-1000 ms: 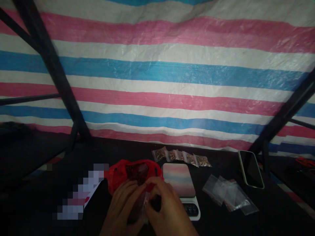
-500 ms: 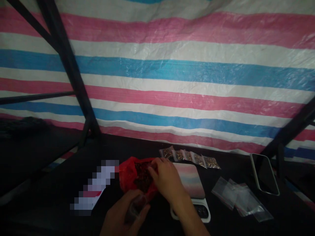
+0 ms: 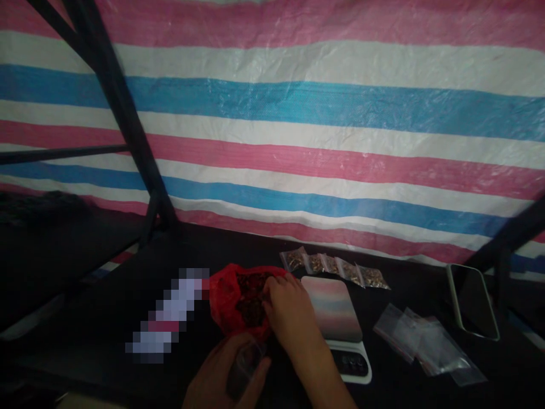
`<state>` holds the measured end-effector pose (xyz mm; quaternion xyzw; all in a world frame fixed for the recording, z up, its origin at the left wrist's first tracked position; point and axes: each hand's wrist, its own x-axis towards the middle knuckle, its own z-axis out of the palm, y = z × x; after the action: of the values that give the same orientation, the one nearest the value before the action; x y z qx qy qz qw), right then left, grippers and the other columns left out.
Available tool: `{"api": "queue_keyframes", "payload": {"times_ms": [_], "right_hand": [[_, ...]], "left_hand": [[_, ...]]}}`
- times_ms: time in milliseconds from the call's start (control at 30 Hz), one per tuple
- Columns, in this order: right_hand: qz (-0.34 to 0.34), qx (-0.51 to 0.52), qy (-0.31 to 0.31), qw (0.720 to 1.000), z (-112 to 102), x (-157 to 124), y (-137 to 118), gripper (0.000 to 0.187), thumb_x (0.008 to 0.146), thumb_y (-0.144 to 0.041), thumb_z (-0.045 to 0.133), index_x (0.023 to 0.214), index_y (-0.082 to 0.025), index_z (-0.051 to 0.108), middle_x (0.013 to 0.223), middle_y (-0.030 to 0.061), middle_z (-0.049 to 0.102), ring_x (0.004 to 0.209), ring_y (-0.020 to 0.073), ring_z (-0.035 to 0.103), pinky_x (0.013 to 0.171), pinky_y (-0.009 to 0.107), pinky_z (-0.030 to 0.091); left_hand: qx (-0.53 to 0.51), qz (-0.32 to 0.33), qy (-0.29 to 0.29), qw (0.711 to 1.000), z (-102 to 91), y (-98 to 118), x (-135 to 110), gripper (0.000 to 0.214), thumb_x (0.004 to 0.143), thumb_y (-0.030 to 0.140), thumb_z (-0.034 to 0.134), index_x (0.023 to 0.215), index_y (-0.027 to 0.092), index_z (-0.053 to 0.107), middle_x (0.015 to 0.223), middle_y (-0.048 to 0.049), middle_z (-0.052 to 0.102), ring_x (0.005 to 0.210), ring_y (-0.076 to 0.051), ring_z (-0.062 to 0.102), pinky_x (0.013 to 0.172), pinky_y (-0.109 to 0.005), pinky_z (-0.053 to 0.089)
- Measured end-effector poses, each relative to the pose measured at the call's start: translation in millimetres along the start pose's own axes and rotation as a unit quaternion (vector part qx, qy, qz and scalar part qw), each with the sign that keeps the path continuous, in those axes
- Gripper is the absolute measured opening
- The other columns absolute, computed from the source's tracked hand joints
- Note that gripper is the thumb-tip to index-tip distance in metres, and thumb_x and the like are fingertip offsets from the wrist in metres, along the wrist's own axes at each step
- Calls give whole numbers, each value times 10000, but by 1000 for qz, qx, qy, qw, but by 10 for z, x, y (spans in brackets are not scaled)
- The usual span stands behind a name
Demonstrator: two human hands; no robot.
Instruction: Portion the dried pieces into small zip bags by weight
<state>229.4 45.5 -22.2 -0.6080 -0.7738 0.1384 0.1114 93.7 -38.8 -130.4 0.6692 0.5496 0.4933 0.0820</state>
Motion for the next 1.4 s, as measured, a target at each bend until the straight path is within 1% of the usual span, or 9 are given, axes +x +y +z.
{"api": "queue_keyframes", "payload": {"times_ms": [100,267,500,667,767,900,1100,1267,1400], "right_hand": [[18,-3,-4,1000,45,19,-38,170,914,-139,709,1071,-190,750,1151,116,770,1172,320,662,982,410,468],[-1,87,-17,996,74,-19,-3,121,895,-196,741,1006,-227,776,1063,66,787,1069,276,689,874,358,468],[-39,273,-45,960,143,-9,147,92,873,-192,722,957,-211,752,926,31,792,839,195,711,708,274,473],[-5,416,-65,907,108,14,269,154,934,-305,671,1004,-176,718,815,14,754,711,160,681,602,242,453],[-3,374,-34,927,20,-37,297,143,932,-279,672,1032,-184,712,887,24,765,778,174,687,658,262,475],[-8,146,22,989,-41,-104,213,172,866,-134,710,1018,-212,725,1055,61,784,1018,254,691,885,355,490],[14,-31,7,999,-14,-84,-71,215,914,-115,679,1103,-211,712,1222,126,760,1231,329,647,1052,447,454],[45,-29,-6,999,58,-48,-138,236,935,-146,683,1163,-194,717,1203,139,763,1215,329,673,1018,436,488],[41,42,16,998,161,-8,-121,165,935,-181,687,1087,-223,737,1192,103,771,1200,315,680,1002,415,499]], "left_hand": [[-61,-79,-51,994,-53,88,104,292,966,564,613,1006,296,721,900,-39,808,821,-258,778,858,-394,625],[-203,-214,-121,948,-135,239,323,239,901,478,691,949,249,736,898,-48,803,832,-242,762,767,-324,600],[-240,-174,-102,950,-177,233,418,205,852,379,749,975,215,736,849,-34,779,756,-201,734,717,-282,605],[-175,-104,12,979,-201,168,365,201,876,395,752,980,230,704,836,-16,742,726,-188,714,682,-281,607],[-87,-25,84,992,-217,111,352,202,897,405,750,999,246,679,899,-26,730,793,-203,716,720,-311,615],[5,32,65,997,-174,30,301,215,910,409,744,1043,256,674,942,-42,737,828,-224,730,708,-334,628],[-25,-107,18,994,-156,43,347,379,890,606,691,987,240,706,1001,-92,731,913,-294,729,802,-460,636],[-159,-251,6,955,-199,140,534,554,810,750,685,929,209,694,924,-87,723,845,-277,704,805,-441,605],[-245,-294,-5,924,-187,154,594,606,768,779,721,919,193,691,878,-62,712,805,-240,682,747,-367,586]]}}
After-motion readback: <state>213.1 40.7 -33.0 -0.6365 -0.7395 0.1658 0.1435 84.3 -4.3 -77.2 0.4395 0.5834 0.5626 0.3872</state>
